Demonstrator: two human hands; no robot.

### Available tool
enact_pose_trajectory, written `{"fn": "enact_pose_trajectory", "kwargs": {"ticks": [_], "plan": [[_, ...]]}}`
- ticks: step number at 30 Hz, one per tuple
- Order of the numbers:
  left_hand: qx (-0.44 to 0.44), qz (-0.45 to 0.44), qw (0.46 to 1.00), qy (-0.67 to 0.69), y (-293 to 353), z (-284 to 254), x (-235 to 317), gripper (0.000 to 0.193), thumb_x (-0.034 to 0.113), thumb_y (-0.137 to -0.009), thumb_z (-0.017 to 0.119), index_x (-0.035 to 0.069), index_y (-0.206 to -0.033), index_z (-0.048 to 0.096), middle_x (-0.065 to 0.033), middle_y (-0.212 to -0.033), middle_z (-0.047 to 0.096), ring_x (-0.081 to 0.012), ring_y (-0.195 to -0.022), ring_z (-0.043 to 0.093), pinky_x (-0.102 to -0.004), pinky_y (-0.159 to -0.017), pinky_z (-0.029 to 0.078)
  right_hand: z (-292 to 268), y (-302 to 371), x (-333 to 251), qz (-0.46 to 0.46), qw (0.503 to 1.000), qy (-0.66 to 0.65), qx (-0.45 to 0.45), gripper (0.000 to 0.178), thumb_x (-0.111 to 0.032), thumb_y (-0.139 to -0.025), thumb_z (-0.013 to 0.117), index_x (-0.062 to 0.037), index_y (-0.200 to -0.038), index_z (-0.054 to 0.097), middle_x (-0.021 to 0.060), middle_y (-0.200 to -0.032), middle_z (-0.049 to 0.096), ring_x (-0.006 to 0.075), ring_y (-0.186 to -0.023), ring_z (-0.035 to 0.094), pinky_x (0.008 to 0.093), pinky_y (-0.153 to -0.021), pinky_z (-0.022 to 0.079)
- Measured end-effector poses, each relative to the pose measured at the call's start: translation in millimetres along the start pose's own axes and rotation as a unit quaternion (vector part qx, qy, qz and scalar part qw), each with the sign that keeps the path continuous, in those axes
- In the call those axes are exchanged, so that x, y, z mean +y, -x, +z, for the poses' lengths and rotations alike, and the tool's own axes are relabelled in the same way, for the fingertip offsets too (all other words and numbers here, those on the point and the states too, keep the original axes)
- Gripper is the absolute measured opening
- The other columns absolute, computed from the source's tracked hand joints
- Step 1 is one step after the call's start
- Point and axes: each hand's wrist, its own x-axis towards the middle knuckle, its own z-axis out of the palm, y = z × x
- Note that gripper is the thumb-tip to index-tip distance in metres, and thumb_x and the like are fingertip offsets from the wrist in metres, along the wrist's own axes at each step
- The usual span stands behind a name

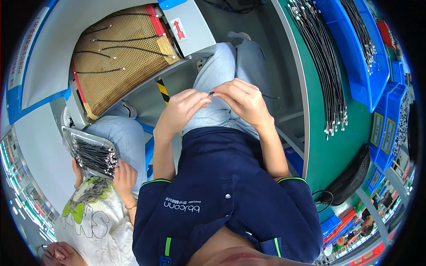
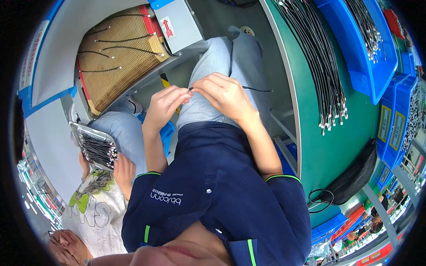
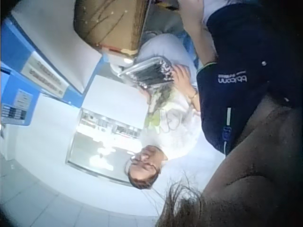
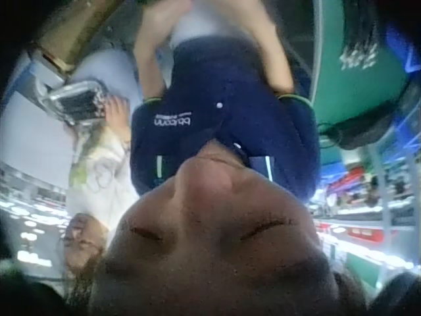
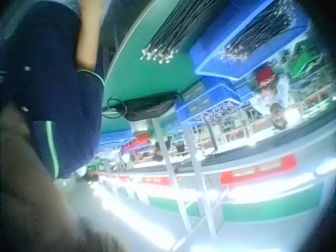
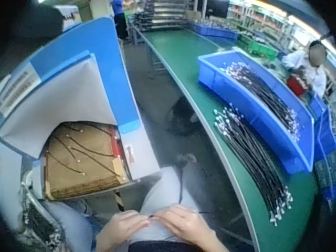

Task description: The person assembles small electronic wire components by hand at an industrial workbench.

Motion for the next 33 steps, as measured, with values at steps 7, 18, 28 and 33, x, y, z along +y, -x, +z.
{"fn": "enact_pose_trajectory", "kwargs": {"ticks": [7, 18, 28, 33], "plan": [[0.004, -0.004, 1.0, -0.002, -1.8, 0.1, -1.9, 0.01, 0.003, -0.084, 0.06, -0.003, -0.091, 0.064, -0.008, -0.073, 0.061, -0.015, -0.065, 0.066, -0.0239, -0.057, 0.05, -1.3, -3.1, 2.4, -0.037, 0.999, -0.004, -0.003, 0.019, -0.001, -0.069, 0.07, -0.0034, -0.088, 0.065, 0.0057, -0.081, 0.063, 0.0197, -0.068, 0.06, 0.0299, -0.061, 0.049], [0.013, 0.056, 0.996, -0.068, -4.6, -1.5, -5.1, 0.011, 0.006, -0.079, 0.066, 0.0, -0.087, 0.064, -0.0071, -0.072, 0.061, -0.018, -0.065, 0.062, -0.0279, -0.056, 0.048, -0.7, -2.8, 6.5, -0.019, 0.998, -0.05, -0.024, 0.013, -0.002, -0.072, 0.069, -0.0027, -0.084, 0.065, 0.0054, -0.077, 0.063, 0.0193, -0.065, 0.059, 0.0297, -0.058, 0.048], [0.124, 0.193, 0.958, -0.171, -10.4, 0.9, -6.0, 0.019, 0.005, -0.067, 0.073, 0.005, -0.083, 0.063, -0.004, -0.079, 0.061, -0.021, -0.07, 0.06, -0.0309, -0.058, 0.049, -4.7, -5.7, 1.3, 0.112, 0.982, -0.134, -0.076, 0.01, -0.005, -0.078, 0.065, -0.0001, -0.087, 0.064, 0.0107, -0.077, 0.062, 0.0255, -0.068, 0.061, 0.0332, -0.063, 0.049], [0.13, 0.163, 0.966, -0.153, -6.0, -0.7, -7.4, 0.019, 0.001, -0.066, 0.072, 0.004, -0.083, 0.062, -0.005, -0.078, 0.061, -0.0214, -0.07, 0.061, -0.0308, -0.059, 0.05, -10.2, -5.6, 2.6, 0.115, 0.985, -0.121, -0.049, 0.006, -0.004, -0.076, 0.069, -0.0019, -0.081, 0.067, 0.0064, -0.074, 0.063, 0.0165, -0.064, 0.059, 0.0277, -0.055, 0.045]]}}
